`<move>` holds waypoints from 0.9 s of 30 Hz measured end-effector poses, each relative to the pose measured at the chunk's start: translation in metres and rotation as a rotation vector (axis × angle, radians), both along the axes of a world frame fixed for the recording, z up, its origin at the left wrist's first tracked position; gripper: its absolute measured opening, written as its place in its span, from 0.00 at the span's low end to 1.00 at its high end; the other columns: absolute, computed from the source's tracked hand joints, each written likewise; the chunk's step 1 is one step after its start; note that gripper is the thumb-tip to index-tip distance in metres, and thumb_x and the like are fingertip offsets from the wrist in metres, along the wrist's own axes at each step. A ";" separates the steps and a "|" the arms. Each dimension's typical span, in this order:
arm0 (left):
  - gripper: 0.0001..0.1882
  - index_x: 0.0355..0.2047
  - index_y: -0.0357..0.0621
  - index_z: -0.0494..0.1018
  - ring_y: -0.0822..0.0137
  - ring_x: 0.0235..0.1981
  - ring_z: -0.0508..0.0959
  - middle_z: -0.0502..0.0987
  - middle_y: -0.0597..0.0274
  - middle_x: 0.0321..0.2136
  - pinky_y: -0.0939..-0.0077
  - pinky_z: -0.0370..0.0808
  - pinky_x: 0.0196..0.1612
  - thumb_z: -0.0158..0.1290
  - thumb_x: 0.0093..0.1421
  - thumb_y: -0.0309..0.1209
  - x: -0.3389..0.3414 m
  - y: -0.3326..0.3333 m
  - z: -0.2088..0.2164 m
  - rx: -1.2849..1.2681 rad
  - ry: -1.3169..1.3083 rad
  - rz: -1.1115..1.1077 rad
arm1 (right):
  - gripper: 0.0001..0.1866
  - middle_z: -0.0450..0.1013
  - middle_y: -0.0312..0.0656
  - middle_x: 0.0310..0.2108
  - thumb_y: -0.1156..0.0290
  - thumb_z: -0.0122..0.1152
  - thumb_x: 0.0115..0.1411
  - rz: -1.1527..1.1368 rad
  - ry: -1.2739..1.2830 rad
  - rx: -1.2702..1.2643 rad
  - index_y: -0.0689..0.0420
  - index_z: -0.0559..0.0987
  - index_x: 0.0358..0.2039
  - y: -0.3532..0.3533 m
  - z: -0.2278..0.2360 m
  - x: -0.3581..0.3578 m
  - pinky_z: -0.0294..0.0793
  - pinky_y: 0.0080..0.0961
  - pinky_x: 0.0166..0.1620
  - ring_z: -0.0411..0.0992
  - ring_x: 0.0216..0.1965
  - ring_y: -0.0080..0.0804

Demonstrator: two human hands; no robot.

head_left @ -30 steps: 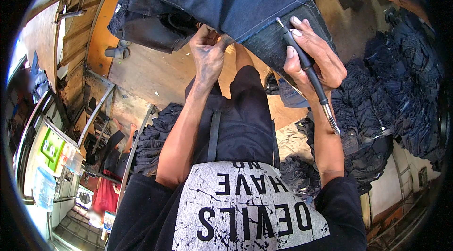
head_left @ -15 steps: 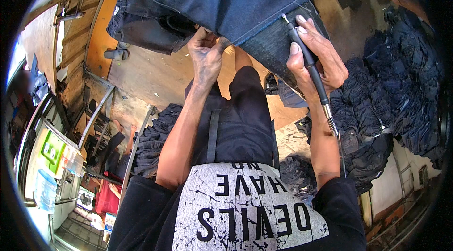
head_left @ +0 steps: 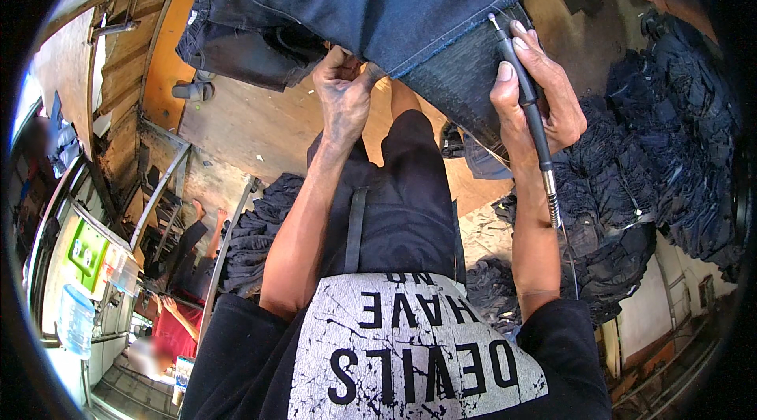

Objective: The person uses a seam ripper to remove stitching from the seams and pockets of dark denim jeans. They repeatedly pick up jeans from a pile, work on specific seams, and place the jeans back down.

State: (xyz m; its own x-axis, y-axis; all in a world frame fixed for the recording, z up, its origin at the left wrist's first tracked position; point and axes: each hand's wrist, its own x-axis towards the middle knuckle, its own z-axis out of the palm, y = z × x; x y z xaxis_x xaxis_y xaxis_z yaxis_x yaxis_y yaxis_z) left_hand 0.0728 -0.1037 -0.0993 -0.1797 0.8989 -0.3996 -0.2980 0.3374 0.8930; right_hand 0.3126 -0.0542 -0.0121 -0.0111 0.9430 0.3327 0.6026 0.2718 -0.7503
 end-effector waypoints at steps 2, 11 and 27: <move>0.13 0.44 0.37 0.82 0.72 0.46 0.84 0.87 0.61 0.43 0.72 0.81 0.54 0.69 0.60 0.15 0.001 0.000 0.001 0.010 -0.014 0.011 | 0.14 0.86 0.56 0.48 0.76 0.72 0.60 -0.015 -0.001 0.004 0.64 0.87 0.47 0.000 -0.001 -0.001 0.83 0.43 0.62 0.84 0.56 0.51; 0.13 0.43 0.36 0.81 0.72 0.48 0.84 0.86 0.61 0.44 0.72 0.80 0.56 0.65 0.60 0.10 0.002 0.000 0.002 -0.017 -0.020 0.006 | 0.14 0.85 0.58 0.51 0.78 0.70 0.61 0.085 -0.013 -0.066 0.65 0.86 0.48 -0.003 0.012 0.000 0.81 0.44 0.64 0.83 0.58 0.52; 0.12 0.42 0.37 0.80 0.72 0.47 0.83 0.85 0.65 0.43 0.72 0.79 0.54 0.65 0.61 0.11 0.007 0.000 0.003 -0.056 -0.097 0.043 | 0.14 0.87 0.51 0.40 0.79 0.74 0.54 0.394 0.067 -0.017 0.65 0.89 0.42 0.001 0.013 -0.010 0.85 0.50 0.61 0.87 0.51 0.50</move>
State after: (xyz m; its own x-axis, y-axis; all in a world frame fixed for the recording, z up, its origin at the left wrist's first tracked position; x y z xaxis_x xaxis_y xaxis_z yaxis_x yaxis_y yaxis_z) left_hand 0.0797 -0.1033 -0.0963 -0.1763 0.8670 -0.4660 -0.3972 0.3705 0.8396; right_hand 0.3024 -0.0530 0.0006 -0.3515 0.8764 0.3291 0.4045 0.4592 -0.7909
